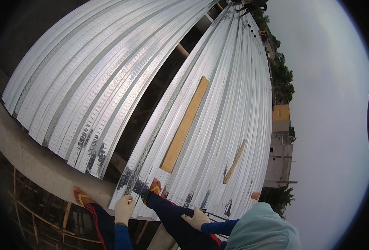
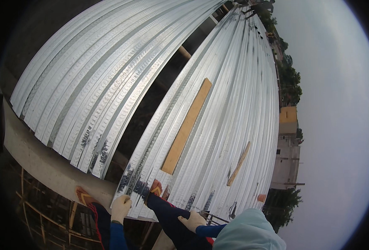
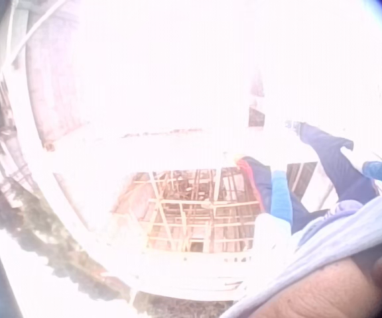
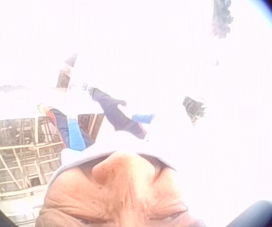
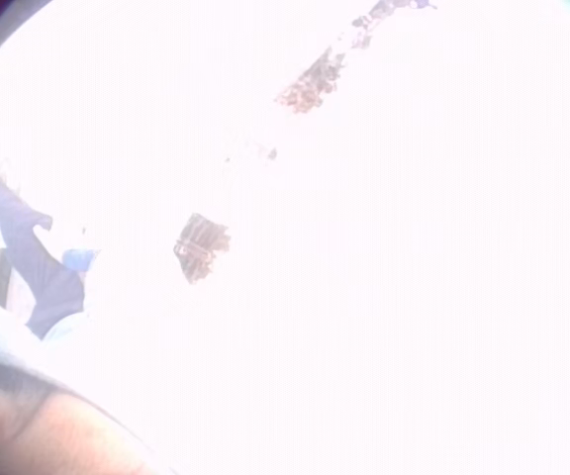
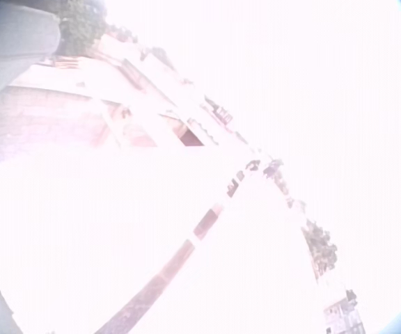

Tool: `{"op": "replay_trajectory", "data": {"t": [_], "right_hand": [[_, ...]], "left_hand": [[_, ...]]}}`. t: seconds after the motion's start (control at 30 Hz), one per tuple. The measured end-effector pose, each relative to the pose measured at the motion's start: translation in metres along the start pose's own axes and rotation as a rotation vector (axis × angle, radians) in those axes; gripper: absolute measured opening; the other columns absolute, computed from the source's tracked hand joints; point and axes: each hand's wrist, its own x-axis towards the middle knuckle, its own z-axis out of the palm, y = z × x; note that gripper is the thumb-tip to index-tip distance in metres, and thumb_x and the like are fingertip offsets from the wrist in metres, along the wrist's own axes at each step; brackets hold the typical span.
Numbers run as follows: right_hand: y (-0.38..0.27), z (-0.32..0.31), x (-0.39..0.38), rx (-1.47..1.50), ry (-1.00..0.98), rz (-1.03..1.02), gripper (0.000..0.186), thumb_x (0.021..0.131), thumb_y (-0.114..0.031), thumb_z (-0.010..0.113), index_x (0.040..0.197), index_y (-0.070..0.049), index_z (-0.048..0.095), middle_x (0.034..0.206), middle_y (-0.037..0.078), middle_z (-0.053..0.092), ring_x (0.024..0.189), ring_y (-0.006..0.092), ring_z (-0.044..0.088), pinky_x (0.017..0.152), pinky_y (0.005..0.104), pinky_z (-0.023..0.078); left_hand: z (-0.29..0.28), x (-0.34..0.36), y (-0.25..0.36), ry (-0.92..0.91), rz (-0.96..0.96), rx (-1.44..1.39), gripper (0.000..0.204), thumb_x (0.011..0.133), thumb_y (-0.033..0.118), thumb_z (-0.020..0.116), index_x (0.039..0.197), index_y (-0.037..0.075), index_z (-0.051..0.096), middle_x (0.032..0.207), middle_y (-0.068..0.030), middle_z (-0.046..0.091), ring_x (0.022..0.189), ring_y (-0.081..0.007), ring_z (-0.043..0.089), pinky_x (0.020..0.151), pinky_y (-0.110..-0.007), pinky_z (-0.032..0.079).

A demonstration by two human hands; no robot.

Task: The person lifts and positions a corrugated metal sheet onto a roof structure, aligning it with existing sheets. They walk along the roof edge to adjust placement and ensure proper fit.

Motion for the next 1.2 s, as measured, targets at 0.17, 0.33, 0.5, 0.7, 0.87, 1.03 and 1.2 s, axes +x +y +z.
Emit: {"op": "replay_trajectory", "data": {"t": [0.17, 0.33, 0.5, 0.7, 0.87, 1.03, 1.2], "right_hand": [[0.003, 0.005, 0.006, -0.001, 0.001, -0.007, 0.091, 0.088, -0.075, 0.065, 0.124, 0.008, 0.064, 0.118, 0.029, 0.073, 0.113, 0.0418, 0.072, 0.096, 0.0488, 0.057], [0.003, 0.005, 0.001, 0.013, -0.008, 0.005, 0.091, 0.088, -0.075, 0.066, 0.124, 0.009, 0.064, 0.119, 0.029, 0.072, 0.114, 0.0411, 0.072, 0.096, 0.0487, 0.057], [0.0, 0.003, 0.001, 0.011, 0.004, -0.002, 0.09, 0.088, -0.075, 0.066, 0.123, 0.007, 0.065, 0.118, 0.028, 0.073, 0.113, 0.0409, 0.073, 0.095, 0.0486, 0.057], [0.004, 0.008, 0.002, 0.009, 0.008, 0.014, 0.089, 0.087, -0.075, 0.066, 0.124, 0.006, 0.065, 0.119, 0.028, 0.073, 0.113, 0.0406, 0.072, 0.096, 0.0487, 0.057], [0.009, 0.012, 0.003, 0.003, 0.022, 0.025, 0.089, 0.087, -0.076, 0.066, 0.124, 0.005, 0.065, 0.12, 0.028, 0.073, 0.114, 0.0405, 0.072, 0.097, 0.049, 0.056], [0.014, 0.017, 0.005, 0.002, 0.013, 0.035, 0.09, 0.087, -0.076, 0.066, 0.125, 0.005, 0.064, 0.119, 0.028, 0.073, 0.114, 0.0409, 0.072, 0.097, 0.0492, 0.056], [0.018, 0.022, 0.003, 0.038, 0.011, 0.029, 0.09, 0.087, -0.075, 0.066, 0.125, 0.006, 0.064, 0.121, 0.029, 0.072, 0.114, 0.042, 0.072, 0.097, 0.05, 0.056]], "left_hand": [[0.003, 0.002, -0.009, 0.046, 0.074, 0.006, 0.033, 0.089, 0.02, 0.066, 0.111, -0.002, 0.075, 0.089, -0.0203, 0.077, 0.078, -0.0289, 0.077, 0.077, -0.041, 0.058], [-0.002, 0.0, 0.002, 0.001, -0.001, -0.021, 0.034, 0.088, 0.027, 0.066, 0.11, 0.004, 0.078, 0.097, -0.0225, 0.077, 0.094, -0.04, 0.074, 0.087, -0.048, 0.057], [-0.006, 0.0, 0.002, 0.012, -0.007, -0.027, 0.034, 0.088, 0.027, 0.066, 0.111, 0.004, 0.078, 0.097, -0.0222, 0.077, 0.094, -0.0397, 0.075, 0.087, -0.048, 0.057], [-0.01, -0.002, 0.006, 0.005, 0.004, -0.01, 0.034, 0.088, 0.027, 0.067, 0.111, 0.004, 0.078, 0.097, -0.0225, 0.077, 0.094, -0.0403, 0.074, 0.087, -0.048, 0.057], [-0.01, -0.002, 0.007, 0.002, 0.016, -0.004, 0.034, 0.088, 0.027, 0.067, 0.11, 0.004, 0.078, 0.097, -0.0226, 0.077, 0.094, -0.0404, 0.074, 0.087, -0.049, 0.057], [-0.007, -0.002, 0.004, 0.013, 0.036, 0.016, 0.033, 0.088, 0.027, 0.066, 0.11, 0.004, 0.078, 0.097, -0.0225, 0.077, 0.094, -0.0404, 0.074, 0.086, -0.049, 0.057], [-0.006, -0.004, 0.004, 0.02, 0.045, 0.004, 0.033, 0.088, 0.028, 0.066, 0.109, 0.005, 0.078, 0.097, -0.0223, 0.077, 0.094, -0.0403, 0.074, 0.086, -0.049, 0.057]]}}
